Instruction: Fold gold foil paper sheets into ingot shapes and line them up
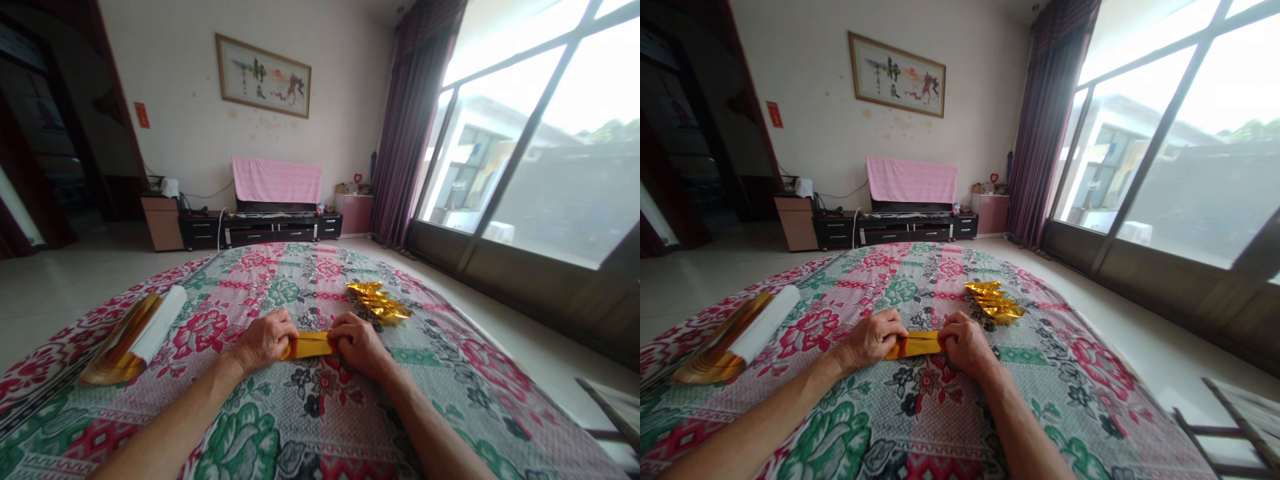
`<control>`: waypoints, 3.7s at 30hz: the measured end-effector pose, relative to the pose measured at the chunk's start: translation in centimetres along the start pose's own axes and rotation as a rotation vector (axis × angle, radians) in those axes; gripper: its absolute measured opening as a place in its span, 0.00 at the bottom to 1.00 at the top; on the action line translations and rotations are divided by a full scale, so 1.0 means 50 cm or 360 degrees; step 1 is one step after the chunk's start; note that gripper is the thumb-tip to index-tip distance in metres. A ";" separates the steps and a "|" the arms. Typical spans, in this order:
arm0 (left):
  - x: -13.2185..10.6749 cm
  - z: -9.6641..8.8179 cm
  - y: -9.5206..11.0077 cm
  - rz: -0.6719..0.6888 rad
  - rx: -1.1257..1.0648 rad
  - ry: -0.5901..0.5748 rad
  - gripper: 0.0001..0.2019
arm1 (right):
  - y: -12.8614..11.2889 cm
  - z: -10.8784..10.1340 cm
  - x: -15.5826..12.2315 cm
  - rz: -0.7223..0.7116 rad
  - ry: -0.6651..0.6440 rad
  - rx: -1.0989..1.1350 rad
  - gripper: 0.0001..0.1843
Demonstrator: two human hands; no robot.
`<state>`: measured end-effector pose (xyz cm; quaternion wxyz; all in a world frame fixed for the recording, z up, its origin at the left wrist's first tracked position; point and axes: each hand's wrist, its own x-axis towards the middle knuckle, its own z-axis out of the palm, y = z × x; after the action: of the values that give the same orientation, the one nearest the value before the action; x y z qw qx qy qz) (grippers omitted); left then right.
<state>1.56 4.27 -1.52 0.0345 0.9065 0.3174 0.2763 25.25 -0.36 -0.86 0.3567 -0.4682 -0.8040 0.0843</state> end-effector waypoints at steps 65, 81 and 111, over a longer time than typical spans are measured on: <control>-0.007 -0.024 -0.023 -0.0103 -0.0330 -0.0017 0.08 | -0.088 0.030 0.036 0.0044 -0.0402 -0.0776 0.11; -0.003 -0.033 -0.013 -0.0046 -0.0301 -0.0057 0.10 | -0.084 0.033 0.038 0.0068 -0.0434 -0.0780 0.10; -0.004 -0.027 -0.007 -0.0130 -0.0185 -0.0089 0.04 | -0.066 0.022 0.025 0.0091 -0.0296 -0.0469 0.10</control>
<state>0.53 4.30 -0.54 0.1071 0.8966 0.3366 0.2672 21.87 -0.92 0.49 0.2059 -0.5283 -0.8235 0.0187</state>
